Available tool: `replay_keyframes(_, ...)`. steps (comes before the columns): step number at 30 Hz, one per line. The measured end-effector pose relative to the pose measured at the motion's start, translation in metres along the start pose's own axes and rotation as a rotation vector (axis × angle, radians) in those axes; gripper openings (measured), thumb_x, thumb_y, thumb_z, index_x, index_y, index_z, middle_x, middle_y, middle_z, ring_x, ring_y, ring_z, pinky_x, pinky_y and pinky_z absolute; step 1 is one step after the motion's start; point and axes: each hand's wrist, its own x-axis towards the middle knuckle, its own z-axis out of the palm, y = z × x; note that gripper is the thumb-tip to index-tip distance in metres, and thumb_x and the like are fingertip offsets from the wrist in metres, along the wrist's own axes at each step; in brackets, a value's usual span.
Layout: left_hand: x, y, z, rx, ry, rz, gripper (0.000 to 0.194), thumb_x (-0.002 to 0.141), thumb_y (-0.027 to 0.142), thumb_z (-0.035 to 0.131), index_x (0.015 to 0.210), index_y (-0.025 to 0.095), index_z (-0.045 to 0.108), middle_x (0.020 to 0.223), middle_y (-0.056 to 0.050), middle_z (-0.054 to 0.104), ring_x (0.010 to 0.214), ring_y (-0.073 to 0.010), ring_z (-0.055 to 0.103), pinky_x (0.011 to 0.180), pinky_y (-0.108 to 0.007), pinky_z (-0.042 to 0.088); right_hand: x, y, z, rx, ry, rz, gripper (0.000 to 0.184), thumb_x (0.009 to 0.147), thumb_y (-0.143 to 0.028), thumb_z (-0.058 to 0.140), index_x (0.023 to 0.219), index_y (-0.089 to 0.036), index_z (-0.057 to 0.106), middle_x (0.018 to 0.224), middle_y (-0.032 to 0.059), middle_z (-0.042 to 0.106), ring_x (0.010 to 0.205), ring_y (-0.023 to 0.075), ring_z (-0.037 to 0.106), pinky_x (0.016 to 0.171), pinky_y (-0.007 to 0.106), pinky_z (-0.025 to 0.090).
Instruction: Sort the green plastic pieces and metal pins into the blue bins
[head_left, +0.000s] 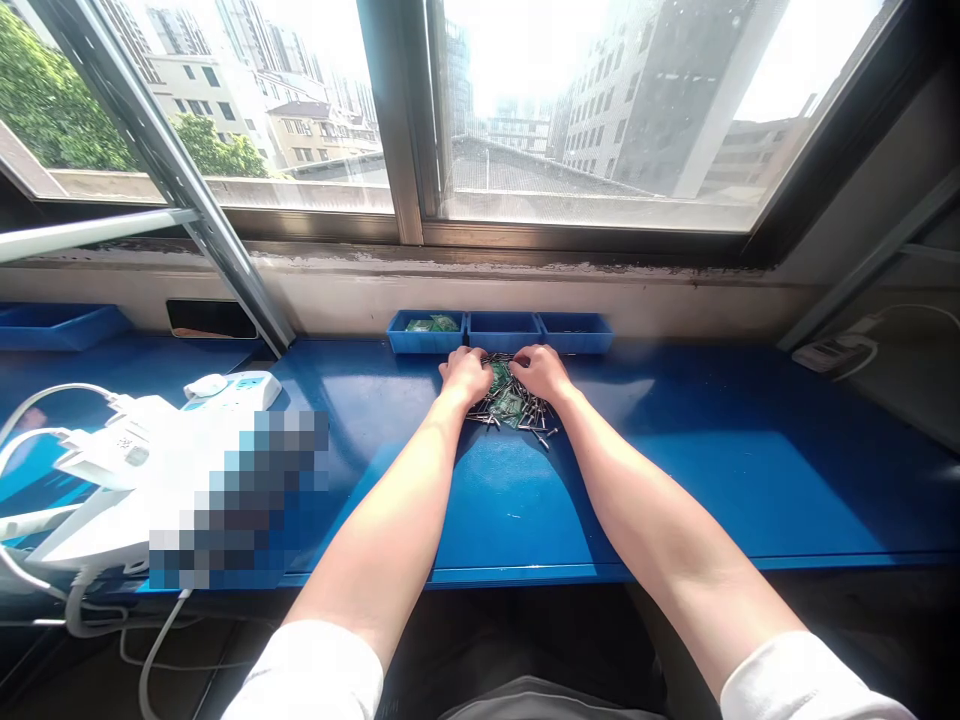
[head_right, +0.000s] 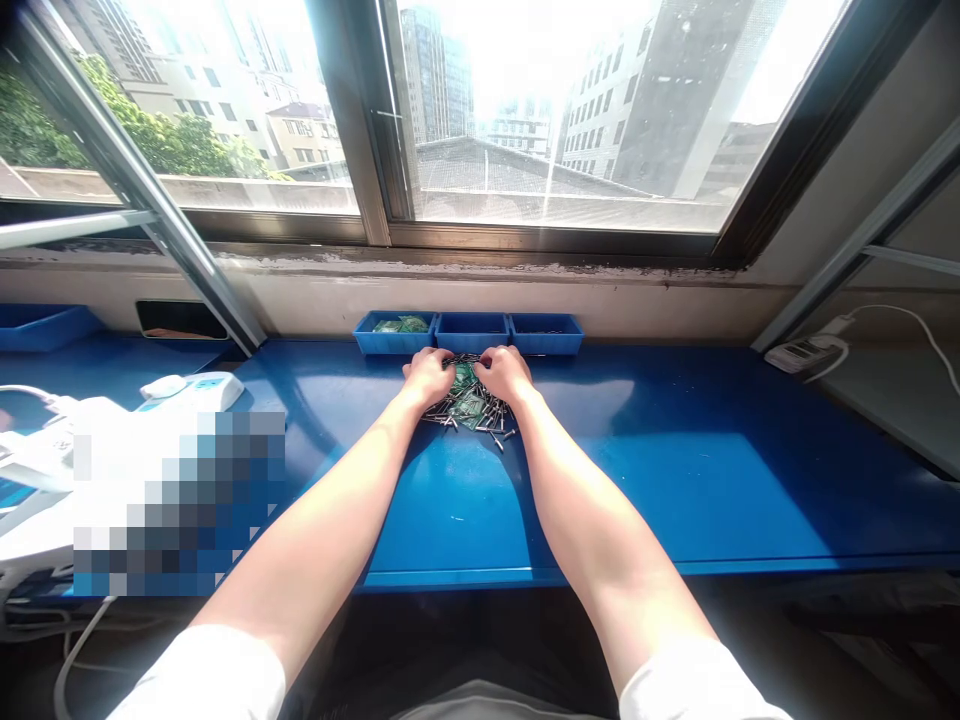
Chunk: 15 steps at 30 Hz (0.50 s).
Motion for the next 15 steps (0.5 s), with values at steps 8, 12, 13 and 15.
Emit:
replay_keyframes(8, 0.001, 0.0, 0.0, 0.013, -0.018, 0.009, 0.031, 0.081, 0.031, 0.045, 0.104, 0.024, 0.065, 0.12, -0.012, 0.058, 0.114, -0.0307, 0.049, 0.091, -0.043, 0.038, 0.001, -0.011, 0.011, -0.116, -0.031, 0.043, 0.023, 0.078, -0.036, 0.056, 0.074, -0.021, 0.072, 0.082, 0.0117, 0.069, 0.086, 0.027, 0.06, 0.074, 0.037, 0.045)
replay_keyframes(12, 0.0, 0.002, 0.0, 0.011, -0.012, 0.002, 0.029, 0.08, 0.031, 0.047, 0.1, 0.025, 0.066, 0.118, -0.011, 0.059, 0.113, -0.0304, 0.05, 0.091, -0.043, 0.038, 0.0, -0.011, 0.012, -0.092, -0.024, 0.05, 0.017, 0.076, -0.03, 0.057, 0.073, -0.023, 0.072, 0.082, 0.0098, 0.069, 0.085, 0.0257, 0.06, 0.074, 0.035, 0.044)
replay_keyframes(13, 0.0, 0.002, 0.0, 0.01, -0.011, 0.001, 0.028, 0.079, 0.031, 0.047, 0.099, 0.025, 0.067, 0.117, -0.011, 0.059, 0.113, -0.0301, 0.05, 0.091, -0.042, 0.038, 0.0, -0.011, 0.012, -0.094, -0.024, 0.05, 0.017, 0.076, -0.029, 0.057, 0.072, -0.023, 0.072, 0.082, 0.0099, 0.069, 0.086, 0.0261, 0.06, 0.075, 0.036, 0.044)
replay_keyframes(15, 0.001, 0.002, 0.001, 0.01, -0.012, 0.001, 0.028, 0.079, 0.032, 0.048, 0.098, 0.025, 0.067, 0.116, -0.011, 0.059, 0.113, -0.0299, 0.05, 0.091, -0.042, 0.038, -0.001, -0.013, 0.011, -0.111, -0.023, 0.038, 0.018, 0.076, -0.027, 0.055, 0.07, -0.022, 0.071, 0.082, 0.0104, 0.068, 0.087, 0.0269, 0.059, 0.076, 0.037, 0.043)
